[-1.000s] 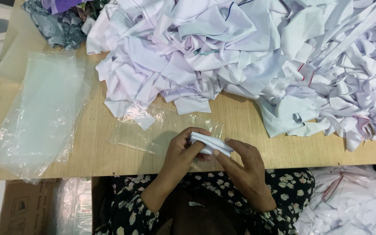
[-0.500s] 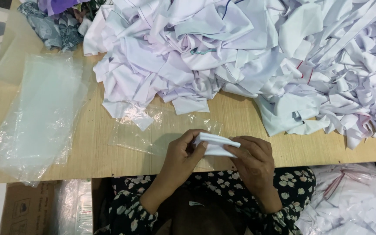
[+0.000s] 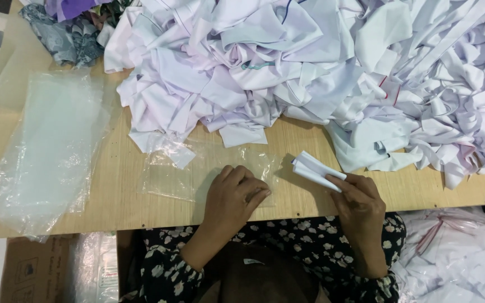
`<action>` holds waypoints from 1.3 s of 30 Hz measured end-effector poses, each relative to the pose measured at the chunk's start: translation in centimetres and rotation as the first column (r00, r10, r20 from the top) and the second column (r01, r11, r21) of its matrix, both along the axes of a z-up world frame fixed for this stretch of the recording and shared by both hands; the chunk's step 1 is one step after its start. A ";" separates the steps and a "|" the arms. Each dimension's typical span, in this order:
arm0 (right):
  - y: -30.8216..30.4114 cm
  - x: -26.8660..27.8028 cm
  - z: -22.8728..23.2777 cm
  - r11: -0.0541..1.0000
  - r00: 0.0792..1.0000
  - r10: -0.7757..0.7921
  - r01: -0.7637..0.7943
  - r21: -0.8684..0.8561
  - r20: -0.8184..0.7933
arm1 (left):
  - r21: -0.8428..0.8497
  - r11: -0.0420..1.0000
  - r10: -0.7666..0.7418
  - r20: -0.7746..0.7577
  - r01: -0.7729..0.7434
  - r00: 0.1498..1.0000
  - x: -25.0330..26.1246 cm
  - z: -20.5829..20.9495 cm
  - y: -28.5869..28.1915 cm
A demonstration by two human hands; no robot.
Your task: Folding small white fabric pieces and inserting them into small plastic bags for packaging.
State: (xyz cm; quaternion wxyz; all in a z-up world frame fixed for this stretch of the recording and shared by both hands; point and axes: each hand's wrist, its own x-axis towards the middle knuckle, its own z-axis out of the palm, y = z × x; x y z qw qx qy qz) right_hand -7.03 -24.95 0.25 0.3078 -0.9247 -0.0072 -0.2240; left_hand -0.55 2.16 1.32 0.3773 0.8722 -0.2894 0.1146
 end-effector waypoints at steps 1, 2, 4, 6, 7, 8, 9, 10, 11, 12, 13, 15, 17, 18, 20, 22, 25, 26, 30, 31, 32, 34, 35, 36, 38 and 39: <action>0.1 -0.2 0.6 1.000 1.000 -0.001 0.001 0.001 0.000 | 0.001 1.000 -0.001 0.000 0.001 1.000 0.0 0.2 0.0; 0.3 -0.4 1.2 0.991 1.000 0.025 -0.023 0.135 -0.017 | -0.069 0.998 0.004 -0.050 -0.007 0.999 -0.1 0.4 0.0; 0.4 -0.7 2.0 0.962 0.998 0.050 -0.040 0.269 -0.032 | -0.137 0.990 0.002 -0.102 -0.016 0.995 -0.2 0.8 0.0; 0.2 -0.9 2.4 0.975 0.995 0.094 -0.083 0.206 -0.042 | -0.227 0.974 -0.012 -0.183 -0.031 0.983 -0.4 1.2 0.0; 0.2 -0.8 2.6 0.975 0.995 0.093 -0.083 0.207 -0.043 | -0.226 0.974 -0.012 -0.183 -0.030 0.983 -0.5 1.4 -0.1; 0.3 -0.8 2.7 0.979 0.988 0.150 -0.143 0.146 -0.041 | -0.261 0.964 -0.006 -0.228 -0.055 0.974 -0.6 1.6 -0.2; 0.3 -0.7 2.8 0.975 0.977 0.208 -0.204 0.084 -0.043 | -0.293 0.953 -0.002 -0.273 -0.081 0.962 -0.7 1.8 -0.3; 0.2 -0.7 2.4 0.975 0.977 0.208 -0.204 0.085 -0.044 | -0.293 0.953 -0.001 -0.274 -0.082 0.962 -0.8 1.9 -0.4; 0.1 -0.7 2.1 0.969 0.968 0.245 -0.244 0.026 -0.051 | -0.307 0.948 -0.001 -0.253 -0.080 0.967 -0.9 1.9 -0.5; 0.1 -0.6 1.8 0.958 0.958 0.282 -0.284 -0.033 -0.060 | -0.321 0.944 0.000 -0.233 -0.077 0.972 -1.0 1.9 -0.6; 0.4 -0.5 1.9 0.959 0.958 0.280 -0.283 -0.033 -0.060 | -0.321 0.944 -0.001 -0.233 -0.076 0.972 -1.1 2.0 -0.7; 1.1 -0.1 2.3 0.944 0.951 0.307 -0.309 -0.116 -0.030 | -0.294 0.956 -0.020 -0.090 -0.008 0.996 -1.1 2.1 -0.9; 1.7 0.2 2.1 0.932 0.937 0.348 -0.346 -0.103 -0.003 | -0.271 0.962 -0.038 -0.027 0.029 0.999 -1.5 2.1 -1.6; 2.0 0.4 2.0 0.918 0.921 0.388 -0.385 -0.092 0.025 | -0.245 0.967 -0.057 0.035 0.064 0.998 -1.7 2.0 -1.9; 3.0 0.8 1.4 0.909 0.914 0.405 -0.401 -0.117 0.016 | -0.255 0.956 -0.145 0.022 0.145 0.989 -2.4 2.3 -2.4; 3.7 1.3 0.8 0.898 0.906 0.422 -0.417 -0.143 0.009 | -0.267 0.937 -0.230 0.012 0.225 0.973 -2.6 2.6 -2.5; 4.1 1.7 -0.1 0.885 0.891 0.452 -0.445 -0.136 0.026 | -0.211 0.945 -0.252 0.010 0.248 0.968 -1.4 2.6 -1.3; 3.9 1.8 -0.5 0.894 0.900 0.436 -0.432 -0.122 0.014 | -0.045 0.986 -0.161 -0.014 0.161 0.987 -0.4 2.2 -0.5; 3.9 2.1 0.0 0.879 0.879 0.473 -0.466 -0.103 0.062 | 0.314 0.948 0.003 -0.153 0.046 0.988 3.3 3.9 3.2; 4.0 2.1 0.3 0.878 0.877 0.476 -0.468 -0.103 0.065 | 0.315 0.948 0.006 -0.150 0.042 0.989 4.2 4.1 3.4; 4.2 2.1 0.6 0.863 0.861 0.502 -0.492 -0.114 0.080 | 0.307 0.936 -0.080 -0.291 0.172 0.953 5.0 4.4 3.7; 4.5 2.3 1.5 0.848 0.844 0.527 -0.515 -0.129 0.097 | 0.279 0.913 -0.162 -0.421 0.298 0.892 6.3 4.8 3.7; 4.7 2.4 2.1 0.838 0.834 0.541 -0.521 -0.163 0.114 | 0.229 0.887 -0.253 -0.486 0.401 0.836 6.9 5.1 3.5; 4.9 2.5 2.7 0.827 0.822 0.554 -0.526 -0.198 0.129 | 0.171 0.850 -0.340 -0.543 0.498 0.768 7.4 5.3 3.2; 5.2 2.6 4.3 0.814 0.810 0.571 -0.538 -0.219 0.132 | 0.101 0.865 -0.294 -0.692 0.492 0.659 6.9 8.0 2.2; 5.4 2.7 5.0 0.799 0.796 0.591 -0.552 -0.239 0.135 | 0.037 0.882 -0.244 -0.817 0.469 0.523 6.7 9.4 1.7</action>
